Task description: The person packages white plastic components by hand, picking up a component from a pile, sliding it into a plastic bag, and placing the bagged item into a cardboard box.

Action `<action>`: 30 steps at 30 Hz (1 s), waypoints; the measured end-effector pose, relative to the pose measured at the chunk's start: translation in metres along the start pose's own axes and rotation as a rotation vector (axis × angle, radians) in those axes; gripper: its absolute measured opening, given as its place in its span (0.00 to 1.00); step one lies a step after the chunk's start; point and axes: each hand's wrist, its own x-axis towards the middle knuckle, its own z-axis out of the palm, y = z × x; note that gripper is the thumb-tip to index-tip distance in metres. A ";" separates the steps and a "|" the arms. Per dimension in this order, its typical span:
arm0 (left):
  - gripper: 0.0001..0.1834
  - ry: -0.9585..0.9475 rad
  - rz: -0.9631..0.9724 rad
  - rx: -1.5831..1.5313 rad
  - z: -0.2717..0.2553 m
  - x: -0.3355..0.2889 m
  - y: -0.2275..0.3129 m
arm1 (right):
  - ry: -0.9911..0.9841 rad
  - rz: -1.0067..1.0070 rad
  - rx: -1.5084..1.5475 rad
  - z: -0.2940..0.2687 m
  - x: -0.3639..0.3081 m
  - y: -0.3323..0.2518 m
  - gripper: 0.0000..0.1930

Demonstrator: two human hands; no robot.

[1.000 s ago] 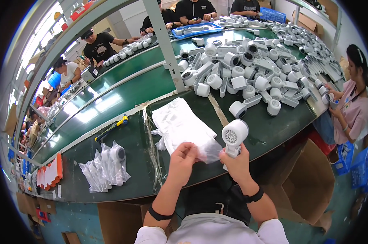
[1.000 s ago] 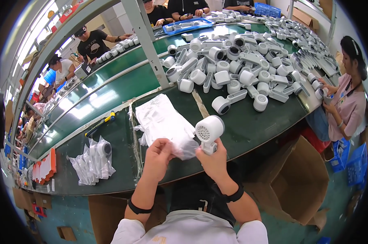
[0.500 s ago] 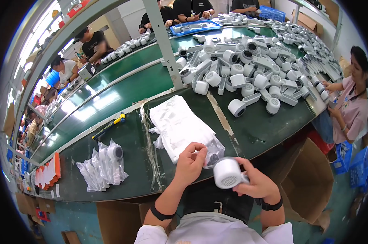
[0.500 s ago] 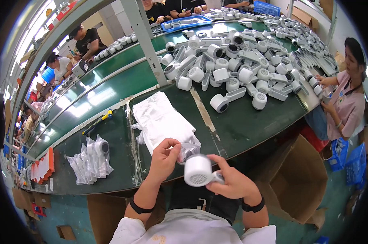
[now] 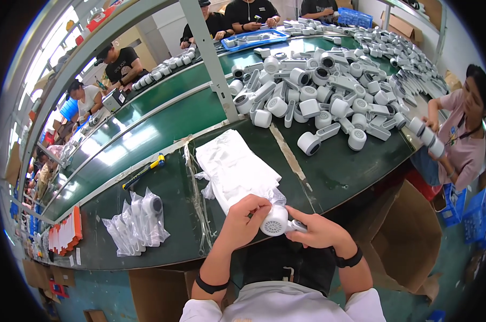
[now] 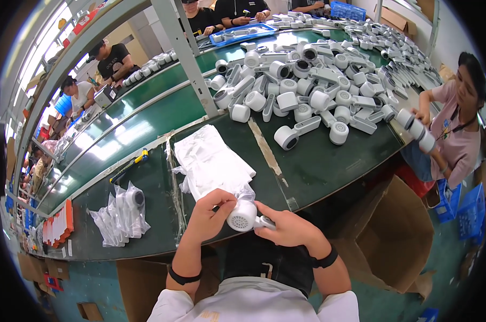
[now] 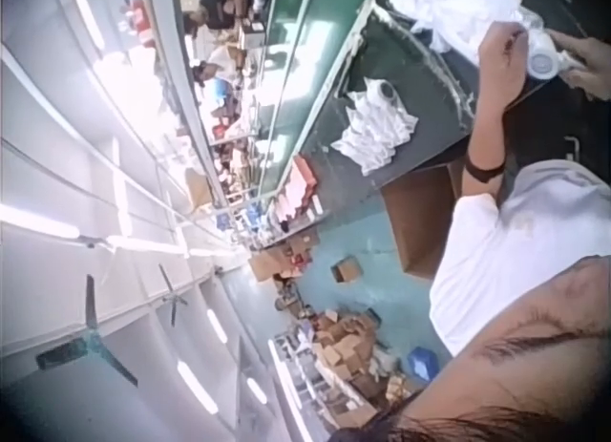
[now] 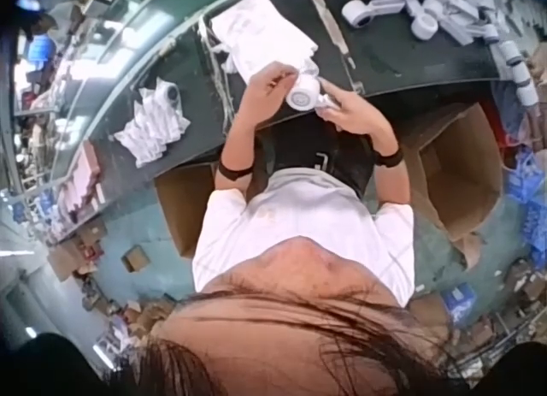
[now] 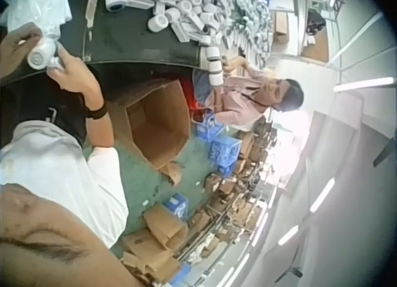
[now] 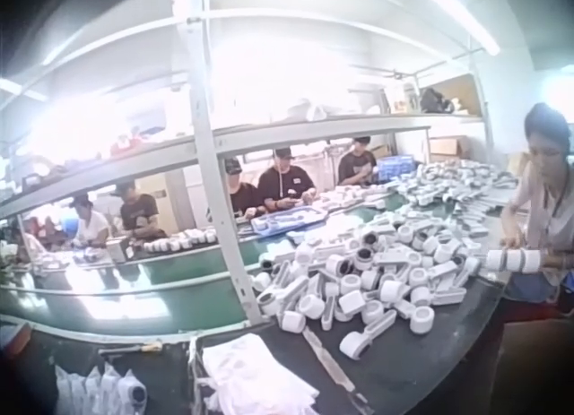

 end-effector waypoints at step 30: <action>0.08 -0.355 0.309 0.073 0.032 -0.030 -0.002 | 0.820 -0.351 0.314 0.045 0.053 0.024 0.29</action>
